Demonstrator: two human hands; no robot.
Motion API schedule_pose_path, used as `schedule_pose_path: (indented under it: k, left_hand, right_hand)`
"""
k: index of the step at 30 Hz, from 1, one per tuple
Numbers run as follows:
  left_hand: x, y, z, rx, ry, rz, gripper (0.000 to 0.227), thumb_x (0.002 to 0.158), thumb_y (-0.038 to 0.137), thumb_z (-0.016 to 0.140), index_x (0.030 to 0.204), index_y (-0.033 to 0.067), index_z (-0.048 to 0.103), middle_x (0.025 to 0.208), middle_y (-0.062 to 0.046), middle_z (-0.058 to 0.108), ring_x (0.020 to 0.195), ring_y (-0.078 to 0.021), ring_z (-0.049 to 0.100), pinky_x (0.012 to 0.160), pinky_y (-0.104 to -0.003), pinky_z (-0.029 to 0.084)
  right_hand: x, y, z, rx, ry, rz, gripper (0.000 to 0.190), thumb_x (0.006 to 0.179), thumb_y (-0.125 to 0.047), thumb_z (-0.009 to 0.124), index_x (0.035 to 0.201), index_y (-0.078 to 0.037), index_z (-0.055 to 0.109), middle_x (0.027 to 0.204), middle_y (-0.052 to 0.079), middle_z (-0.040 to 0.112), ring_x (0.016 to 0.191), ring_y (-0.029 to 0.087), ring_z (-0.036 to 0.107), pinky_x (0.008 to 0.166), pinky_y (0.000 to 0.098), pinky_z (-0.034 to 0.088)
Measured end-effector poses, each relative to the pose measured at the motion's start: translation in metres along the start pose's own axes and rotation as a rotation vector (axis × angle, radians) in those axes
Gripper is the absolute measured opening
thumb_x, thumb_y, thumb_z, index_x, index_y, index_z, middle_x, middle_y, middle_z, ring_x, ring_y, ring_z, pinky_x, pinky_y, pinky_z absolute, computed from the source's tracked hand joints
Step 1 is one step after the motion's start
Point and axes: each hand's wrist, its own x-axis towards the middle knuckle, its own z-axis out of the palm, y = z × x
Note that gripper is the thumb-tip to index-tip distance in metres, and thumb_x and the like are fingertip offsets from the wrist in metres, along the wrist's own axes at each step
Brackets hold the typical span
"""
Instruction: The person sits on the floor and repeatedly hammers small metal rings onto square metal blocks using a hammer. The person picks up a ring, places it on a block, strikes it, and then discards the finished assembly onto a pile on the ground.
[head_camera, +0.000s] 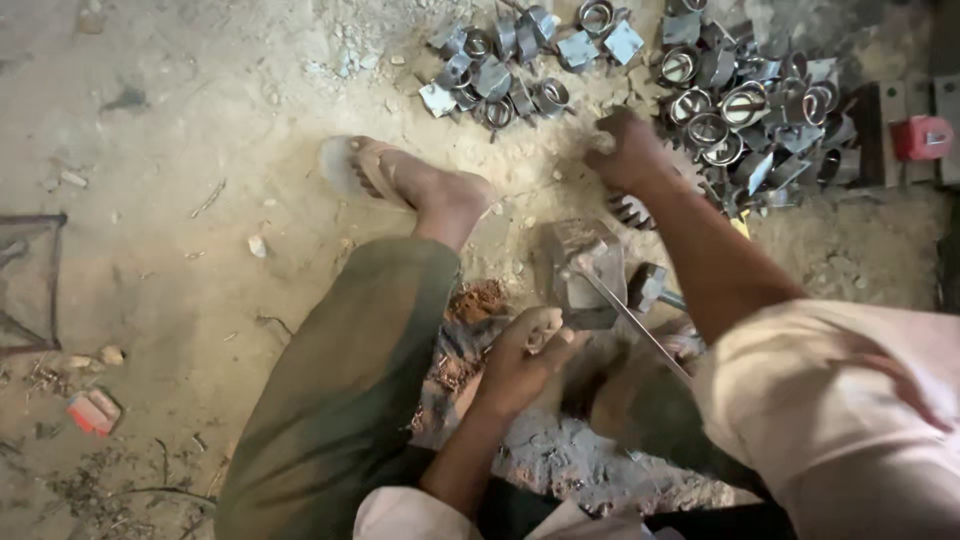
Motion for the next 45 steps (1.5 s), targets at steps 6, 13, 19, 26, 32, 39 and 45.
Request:
schedule_pose_path:
  k: [6, 13, 19, 26, 32, 39, 45]
  left_hand:
    - [0.005, -0.014, -0.007, 0.204, 0.100, 0.153, 0.031, 0.094, 0.018, 0.074, 0.120, 0.0034, 0.067, 0.102, -0.001, 0.071, 0.091, -0.0089, 0.064, 0.081, -0.026, 0.054]
    - [0.008, -0.019, -0.011, 0.223, 0.072, 0.025, 0.028, 0.093, 0.018, 0.069, 0.118, 0.0062, 0.070, 0.101, -0.003, 0.074, 0.091, -0.0112, 0.067, 0.080, -0.027, 0.054]
    - [0.010, -0.013, -0.012, 0.169, 0.109, 0.082, 0.028, 0.092, 0.019, 0.074, 0.117, 0.0064, 0.070, 0.101, -0.003, 0.072, 0.091, -0.0141, 0.066, 0.079, -0.029, 0.055]
    - [0.020, -0.001, -0.015, 0.265, 0.046, 0.200, 0.038, 0.092, 0.025, 0.072, 0.125, 0.0069, 0.068, 0.114, -0.005, 0.071, 0.104, -0.0167, 0.067, 0.090, -0.030, 0.056]
    - [0.020, 0.034, -0.014, -0.063, 0.085, 0.126, 0.051, 0.094, 0.039, 0.066, 0.134, 0.0082, 0.060, 0.123, -0.006, 0.070, 0.114, -0.0171, 0.064, 0.098, -0.031, 0.050]
    - [0.023, 0.031, -0.009, 0.041, 0.130, 0.262, 0.056, 0.101, 0.046, 0.056, 0.133, 0.0005, 0.064, 0.126, -0.009, 0.069, 0.116, -0.0204, 0.062, 0.103, -0.035, 0.045]
    - [0.038, 0.010, -0.015, -0.389, 0.040, 0.167, 0.041, 0.098, 0.037, 0.060, 0.122, 0.0046, 0.065, 0.115, -0.006, 0.068, 0.105, -0.0172, 0.064, 0.089, -0.037, 0.056]
  right_hand:
    - [0.050, -0.004, 0.067, -0.030, 0.014, -0.128, 0.059, 0.086, -0.031, 0.075, 0.137, -0.005, 0.063, 0.159, 0.019, 0.043, 0.133, 0.041, 0.054, 0.108, 0.0465, 0.045]
    - [0.057, -0.004, 0.075, 0.115, 0.035, -0.102, 0.052, 0.082, -0.027, 0.079, 0.127, -0.004, 0.066, 0.121, 0.018, 0.070, 0.114, 0.038, 0.066, 0.095, 0.0437, 0.053]
    - [0.048, -0.002, 0.060, 0.627, 0.236, 0.205, 0.035, 0.076, -0.018, 0.088, 0.103, -0.005, 0.069, 0.092, 0.010, 0.071, 0.078, 0.023, 0.070, 0.067, 0.0367, 0.055]
    - [-0.027, -0.007, -0.007, 1.512, 0.247, 0.889, 0.011, 0.090, -0.006, 0.072, 0.085, -0.004, 0.062, 0.072, 0.008, 0.059, 0.058, 0.017, 0.057, 0.046, 0.0328, 0.047]
    - [-0.130, -0.058, -0.043, 1.666, -0.200, 0.410, 0.011, 0.099, -0.005, 0.059, 0.107, 0.001, 0.062, 0.092, 0.011, 0.069, 0.066, 0.013, 0.062, 0.059, 0.0239, 0.052]
    - [-0.196, -0.127, -0.047, 1.487, -0.450, 0.283, 0.019, 0.099, -0.005, 0.057, 0.117, -0.002, 0.061, 0.093, 0.008, 0.069, 0.070, 0.015, 0.067, 0.070, 0.0318, 0.059]
    - [-0.226, -0.094, -0.045, 1.177, -0.283, 0.342, 0.012, 0.100, -0.016, 0.065, 0.107, -0.007, 0.069, 0.087, 0.004, 0.070, 0.075, 0.015, 0.067, 0.073, 0.0333, 0.058]
